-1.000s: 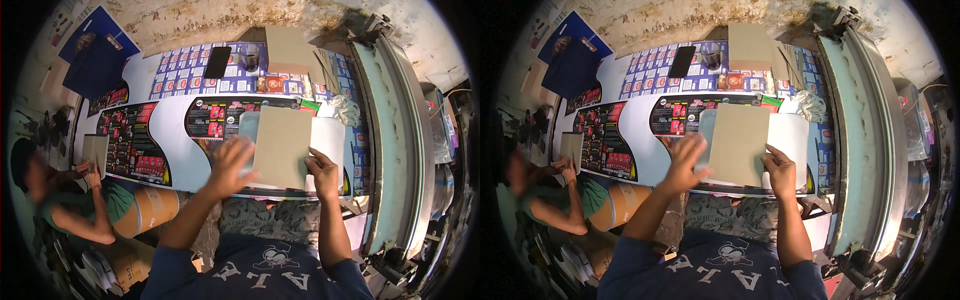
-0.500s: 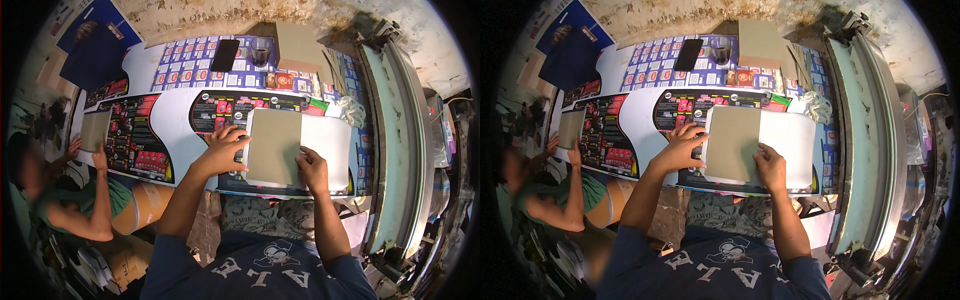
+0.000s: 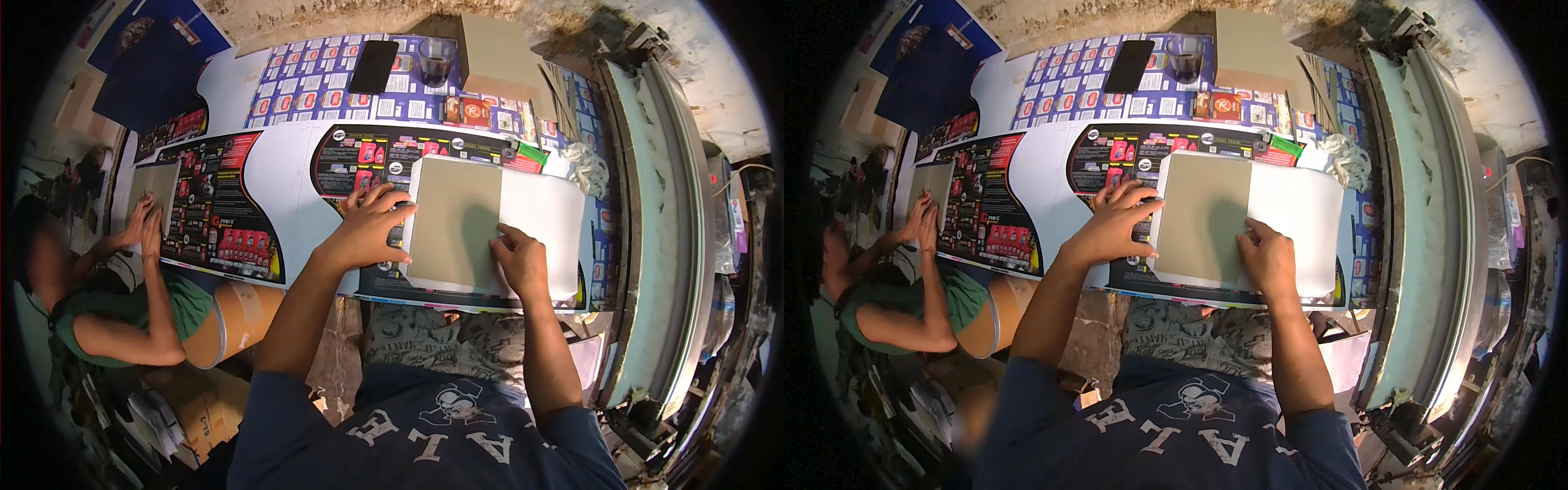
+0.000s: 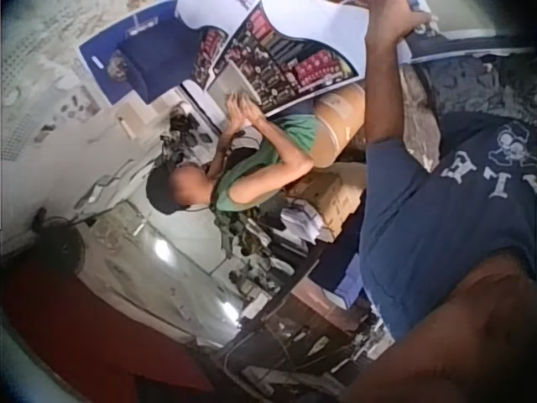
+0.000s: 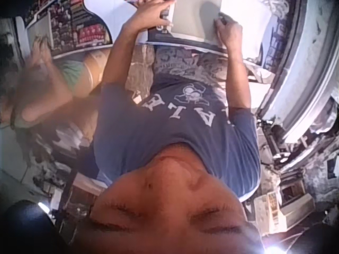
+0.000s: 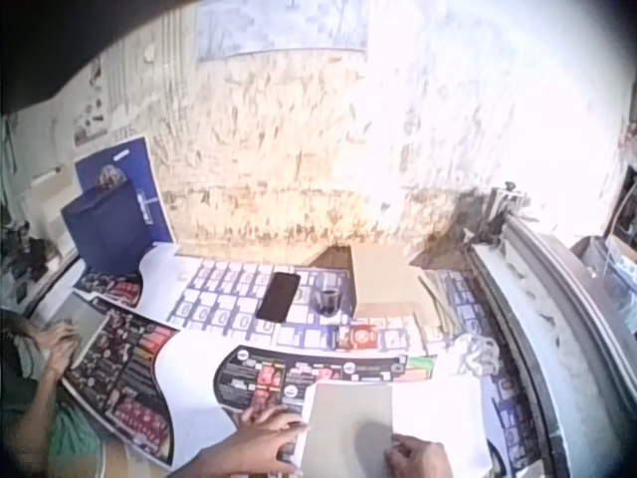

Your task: The person feeds a printed sheet through a glue-applying machine, then places cardboard panels and a spacing strip onto the glued surface to assemble book covers.

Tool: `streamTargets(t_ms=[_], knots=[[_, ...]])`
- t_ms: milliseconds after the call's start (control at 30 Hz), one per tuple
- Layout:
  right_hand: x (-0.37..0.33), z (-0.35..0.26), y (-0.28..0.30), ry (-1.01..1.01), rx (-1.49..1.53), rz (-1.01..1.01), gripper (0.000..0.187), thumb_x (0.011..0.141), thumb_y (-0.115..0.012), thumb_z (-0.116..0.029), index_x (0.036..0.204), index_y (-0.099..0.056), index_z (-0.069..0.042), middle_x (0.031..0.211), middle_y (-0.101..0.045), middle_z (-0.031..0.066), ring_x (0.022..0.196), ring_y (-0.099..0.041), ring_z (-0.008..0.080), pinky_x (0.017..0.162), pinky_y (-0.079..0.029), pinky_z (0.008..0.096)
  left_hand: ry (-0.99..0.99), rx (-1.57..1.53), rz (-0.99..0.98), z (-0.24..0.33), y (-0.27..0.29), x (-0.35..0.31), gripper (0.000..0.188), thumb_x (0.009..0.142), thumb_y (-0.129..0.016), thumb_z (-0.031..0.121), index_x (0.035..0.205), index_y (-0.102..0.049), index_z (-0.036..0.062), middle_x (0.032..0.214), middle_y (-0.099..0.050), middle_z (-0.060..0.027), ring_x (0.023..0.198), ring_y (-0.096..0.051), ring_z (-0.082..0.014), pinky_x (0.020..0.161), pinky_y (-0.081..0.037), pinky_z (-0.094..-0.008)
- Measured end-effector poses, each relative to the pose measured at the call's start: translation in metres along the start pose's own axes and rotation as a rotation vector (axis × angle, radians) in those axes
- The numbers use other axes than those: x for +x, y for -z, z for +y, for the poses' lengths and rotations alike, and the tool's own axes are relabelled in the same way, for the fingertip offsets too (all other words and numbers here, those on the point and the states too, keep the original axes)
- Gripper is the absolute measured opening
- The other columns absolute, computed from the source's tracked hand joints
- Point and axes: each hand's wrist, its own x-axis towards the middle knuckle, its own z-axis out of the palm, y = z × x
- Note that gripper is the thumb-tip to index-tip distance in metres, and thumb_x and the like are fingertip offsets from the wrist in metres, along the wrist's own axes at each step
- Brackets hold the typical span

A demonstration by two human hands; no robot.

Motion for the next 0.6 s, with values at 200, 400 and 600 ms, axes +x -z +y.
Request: streamTargets(t_ms=[200,400,600], knots=[[0.0001,-0.0031,0.0018,0.0,-0.036,-0.001,0.042,0.087,-0.073,-0.02,0.124,-0.07,0.0,0.094,-0.076,0.0198,0.085,-0.075,0.027,0.081,-0.057,0.0353,-0.006,0.021,0.002,0.0006,0.0002,0.0018,0.087,0.067,-0.086,0.048,0.142,-0.057,0.0142,0.15,-0.046,-0.0067,0.149,-0.028,-0.0315,0.12,-0.01,-0.0603],[0.0011,-0.0019,0.0009,0.012,-0.036,-0.005,0.042,0.087,-0.073,-0.017,0.124,-0.069,0.002,0.092,-0.076,0.0197,0.082,-0.075,0.0241,0.079,-0.057,0.0335,-0.013,0.053,-0.005,0.005,0.005,0.0032,0.085,0.067,-0.086,0.047,0.14,-0.057,0.0139,0.149,-0.047,-0.0065,0.147,-0.031,-0.03,0.121,-0.01,-0.0596],[0.0015,-0.0017,0.0016,0.015,-0.034,-0.017,0.041,0.086,-0.072,-0.019,0.122,-0.07,-0.001,0.091,-0.076,0.0185,0.083,-0.074,0.0293,0.08,-0.057,0.0371,-0.022,0.055,0.018,0.0056,0.0037,0.0033,0.084,0.066,-0.086,0.044,0.139,-0.058,0.0125,0.148,-0.048,-0.0073,0.145,-0.033,-0.0292,0.12,-0.012,-0.0594]])
